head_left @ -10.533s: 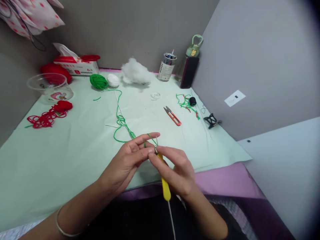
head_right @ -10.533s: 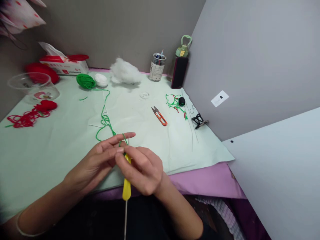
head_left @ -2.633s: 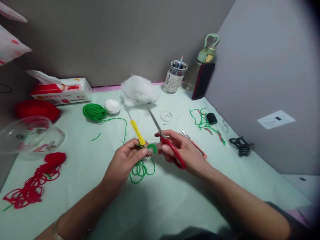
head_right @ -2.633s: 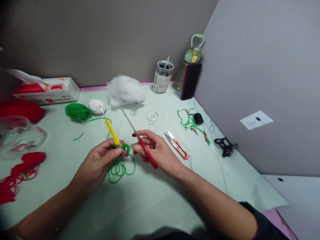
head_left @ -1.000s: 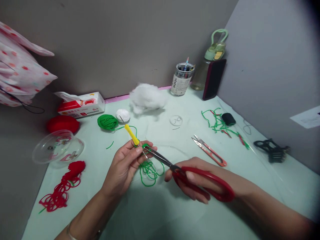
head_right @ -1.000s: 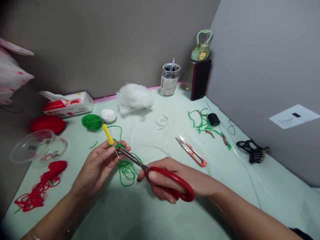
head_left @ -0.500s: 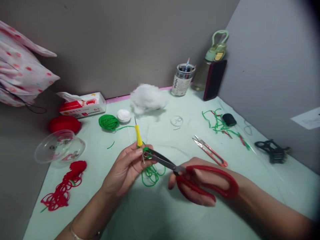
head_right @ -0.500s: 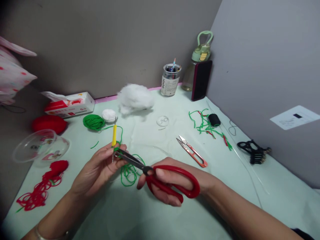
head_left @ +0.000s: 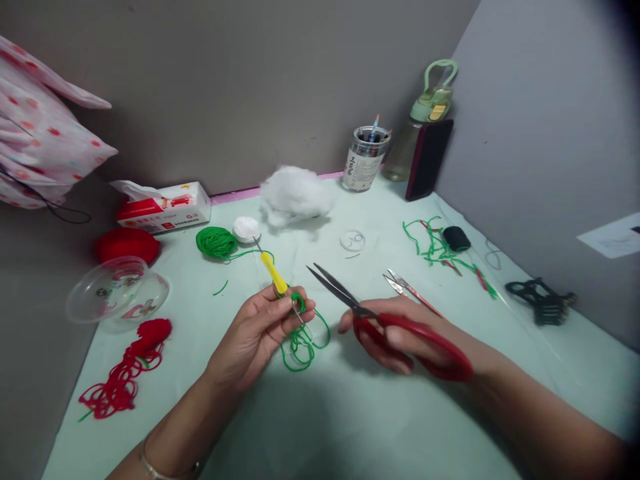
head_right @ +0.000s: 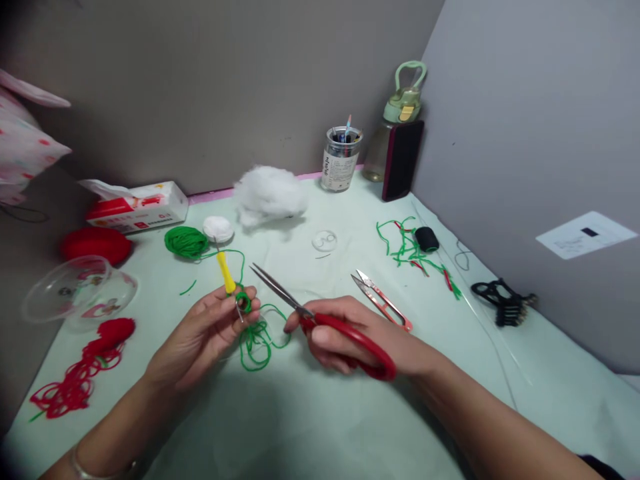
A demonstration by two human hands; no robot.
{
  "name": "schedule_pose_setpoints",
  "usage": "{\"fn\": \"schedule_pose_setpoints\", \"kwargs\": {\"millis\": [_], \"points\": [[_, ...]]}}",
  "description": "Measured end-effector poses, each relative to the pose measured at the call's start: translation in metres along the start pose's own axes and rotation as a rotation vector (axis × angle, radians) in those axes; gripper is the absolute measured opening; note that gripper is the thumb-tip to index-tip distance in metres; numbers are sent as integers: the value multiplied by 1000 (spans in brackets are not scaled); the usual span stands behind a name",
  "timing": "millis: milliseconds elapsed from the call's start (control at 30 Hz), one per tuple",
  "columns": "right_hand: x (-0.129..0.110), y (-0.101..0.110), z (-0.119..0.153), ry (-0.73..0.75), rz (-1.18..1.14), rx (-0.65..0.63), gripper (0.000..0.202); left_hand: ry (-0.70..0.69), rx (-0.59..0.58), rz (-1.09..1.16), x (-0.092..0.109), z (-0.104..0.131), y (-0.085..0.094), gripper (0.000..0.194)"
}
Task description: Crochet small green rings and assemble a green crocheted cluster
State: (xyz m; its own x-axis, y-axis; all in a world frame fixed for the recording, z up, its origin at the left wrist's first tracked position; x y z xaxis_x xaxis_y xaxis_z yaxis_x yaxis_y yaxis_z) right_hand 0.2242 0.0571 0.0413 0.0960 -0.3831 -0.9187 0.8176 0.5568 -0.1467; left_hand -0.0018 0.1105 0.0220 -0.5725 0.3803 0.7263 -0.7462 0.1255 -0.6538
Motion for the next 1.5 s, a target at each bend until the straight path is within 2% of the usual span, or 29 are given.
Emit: {"fn": "schedule_pose_setpoints", "kwargs": {"millis": [100, 167, 300, 400, 633, 900, 1133, 1500], "points": [[-2, -5, -2, -40, 316, 292, 43, -16, 28, -18, -3, 0, 0, 12], [1, -9, -5, 17, 523, 433, 40, -31, 37, -27, -4, 0, -1, 10], [9, -13, -9, 277, 875, 609, 43, -51, 19, -17, -7, -1, -1, 15], [10, -13, -9, 337, 991, 682, 43, -47, -6, -27, -8, -1, -1, 16], [4, -13, -8, 312, 1075, 737, 47, -40, 35, -23, -8, 0, -1, 19], [4, -18, -13, 266, 1091, 697, 46, 28, 32, -12, -12, 4, -12, 12], [7, -18, -14, 242, 1072, 681, 51, 21, 46, 29, -14, 5, -13, 18], [9, -20, -19, 228, 1050, 686, 58, -11, 60, -7, -19, 9, -12, 14]]}}
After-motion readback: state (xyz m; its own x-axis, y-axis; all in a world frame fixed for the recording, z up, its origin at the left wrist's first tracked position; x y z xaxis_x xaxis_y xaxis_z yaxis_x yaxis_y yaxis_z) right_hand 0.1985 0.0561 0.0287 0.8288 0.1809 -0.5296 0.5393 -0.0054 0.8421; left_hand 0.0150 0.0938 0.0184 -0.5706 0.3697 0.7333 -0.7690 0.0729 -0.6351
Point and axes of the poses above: each hand's wrist, its own z-axis away from the middle knuckle, its own y-axis out of the back of the hand, x = y × z, the point moved 2 cm from there along -z, towards the middle knuckle, and after that the axes turned 13 degrees about -y, right-handed, at the moved point
